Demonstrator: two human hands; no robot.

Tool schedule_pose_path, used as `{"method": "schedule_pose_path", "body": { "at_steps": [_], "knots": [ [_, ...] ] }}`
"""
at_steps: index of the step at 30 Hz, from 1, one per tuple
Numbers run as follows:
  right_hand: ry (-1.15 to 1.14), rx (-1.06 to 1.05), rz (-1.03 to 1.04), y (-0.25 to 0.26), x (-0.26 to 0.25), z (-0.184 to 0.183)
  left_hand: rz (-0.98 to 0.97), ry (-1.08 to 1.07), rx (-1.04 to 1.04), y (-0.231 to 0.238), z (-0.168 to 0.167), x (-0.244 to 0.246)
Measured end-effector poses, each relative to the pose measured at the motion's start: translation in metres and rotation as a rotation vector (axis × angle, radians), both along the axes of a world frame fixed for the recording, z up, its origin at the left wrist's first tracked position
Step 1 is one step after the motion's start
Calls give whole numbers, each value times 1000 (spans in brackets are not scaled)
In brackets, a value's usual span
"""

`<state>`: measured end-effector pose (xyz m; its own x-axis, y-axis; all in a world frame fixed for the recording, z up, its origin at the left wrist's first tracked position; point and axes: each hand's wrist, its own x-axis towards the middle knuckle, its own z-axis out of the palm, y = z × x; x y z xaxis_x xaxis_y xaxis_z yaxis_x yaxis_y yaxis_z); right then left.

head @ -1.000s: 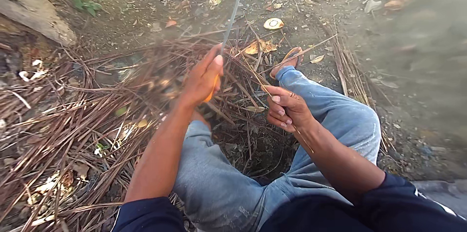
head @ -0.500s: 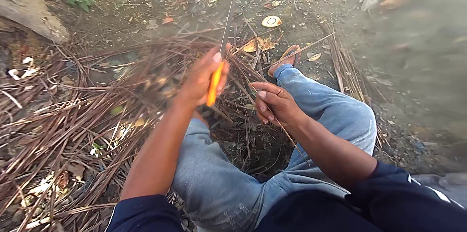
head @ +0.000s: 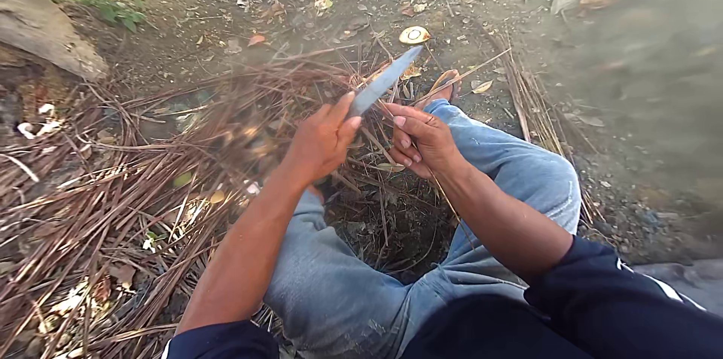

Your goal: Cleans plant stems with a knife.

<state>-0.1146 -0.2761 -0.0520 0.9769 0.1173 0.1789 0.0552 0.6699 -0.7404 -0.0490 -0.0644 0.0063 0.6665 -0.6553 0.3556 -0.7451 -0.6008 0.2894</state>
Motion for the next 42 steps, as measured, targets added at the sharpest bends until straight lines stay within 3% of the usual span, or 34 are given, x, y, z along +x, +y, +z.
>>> {"method": "schedule_pose_path", "body": {
  "at_steps": [9, 13, 17, 21, 23, 27, 30, 36, 40, 42],
  "knots": [
    [-26, 109, 122, -7, -7, 2, -21, 69, -165, 7, 7, 10],
    [-51, 142, 200, -14, -10, -2, 136, 223, -218, 21, 5, 27],
    [-67, 161, 226, -17, -9, -8, 14, 159, -174, 10, 8, 14],
    [-48, 155, 227, -23, -13, -9, 334, 449, -245, 30, 6, 41],
    [-15, 158, 191, -21, -10, -9, 332, 381, -253, 29, 1, 40],
    [36, 203, 157, -7, -3, -4, -4, -18, -93, 4, 0, 12],
    [7, 278, 190, -1, -2, 3, -201, -183, 7, -12, -9, 0],
    [-21, 200, 177, -8, -6, 8, -32, -97, -34, -1, -9, 11],
    [-55, 172, 232, -10, -8, 7, -108, -95, -58, -3, -4, 7],
    [-73, 175, 258, -13, -10, 6, -51, -30, -133, 3, -2, 15]
  ]
}}
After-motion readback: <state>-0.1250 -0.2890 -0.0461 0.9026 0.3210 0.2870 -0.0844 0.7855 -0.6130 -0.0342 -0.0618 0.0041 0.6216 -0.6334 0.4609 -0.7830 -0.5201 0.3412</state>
